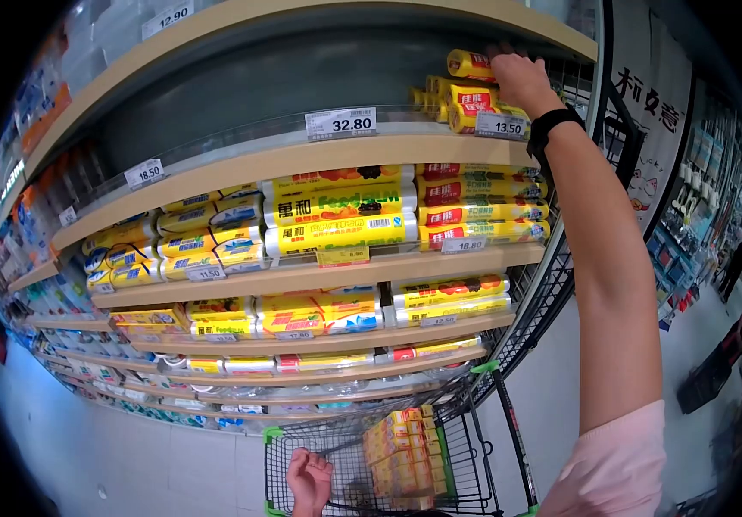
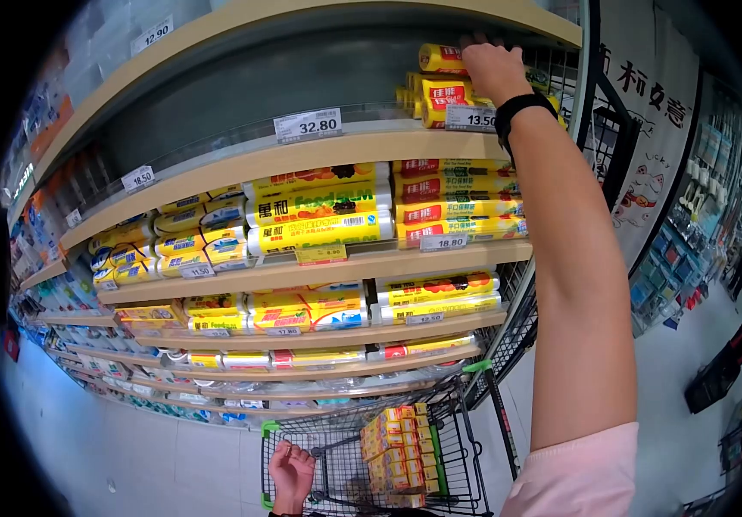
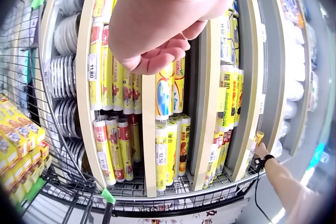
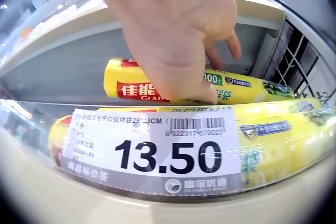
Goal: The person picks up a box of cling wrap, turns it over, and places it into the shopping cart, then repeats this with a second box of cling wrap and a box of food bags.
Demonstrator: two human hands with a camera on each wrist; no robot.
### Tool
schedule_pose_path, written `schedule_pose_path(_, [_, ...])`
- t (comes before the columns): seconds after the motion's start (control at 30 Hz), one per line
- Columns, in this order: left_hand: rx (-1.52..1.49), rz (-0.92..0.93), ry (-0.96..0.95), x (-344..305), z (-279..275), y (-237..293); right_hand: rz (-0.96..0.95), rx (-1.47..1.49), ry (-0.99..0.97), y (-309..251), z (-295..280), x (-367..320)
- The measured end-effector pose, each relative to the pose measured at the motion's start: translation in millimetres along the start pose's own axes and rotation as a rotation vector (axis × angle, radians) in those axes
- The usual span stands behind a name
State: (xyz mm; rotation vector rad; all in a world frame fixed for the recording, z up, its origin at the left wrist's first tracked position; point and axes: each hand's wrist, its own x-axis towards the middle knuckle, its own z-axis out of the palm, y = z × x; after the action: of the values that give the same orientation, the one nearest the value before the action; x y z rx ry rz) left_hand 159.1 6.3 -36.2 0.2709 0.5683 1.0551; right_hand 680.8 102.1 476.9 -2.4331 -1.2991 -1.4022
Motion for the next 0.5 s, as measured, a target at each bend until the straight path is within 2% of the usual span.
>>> schedule_pose_path(0.1, [-0.034, 0.007, -0.003, -2, 2, 2, 0.008, 0.051, 0.060, 4, -11, -13])
schedule_pose_path(0.2, [-0.017, 0.014, -0.053, -6, 10, 4, -0.128, -0.008, 0.366, 4, -16, -23])
schedule_pose_path(0.33, [0.031, 0.013, -0.132, -15, 32, 3, -0.257, 0.248, 0.597, -3, -41, -56])
schedule_pose_path(0.5, [0.072, 0.015, -0.249, -26, 63, -3, -0.205, 0.623, 0.502, -23, -86, -158])
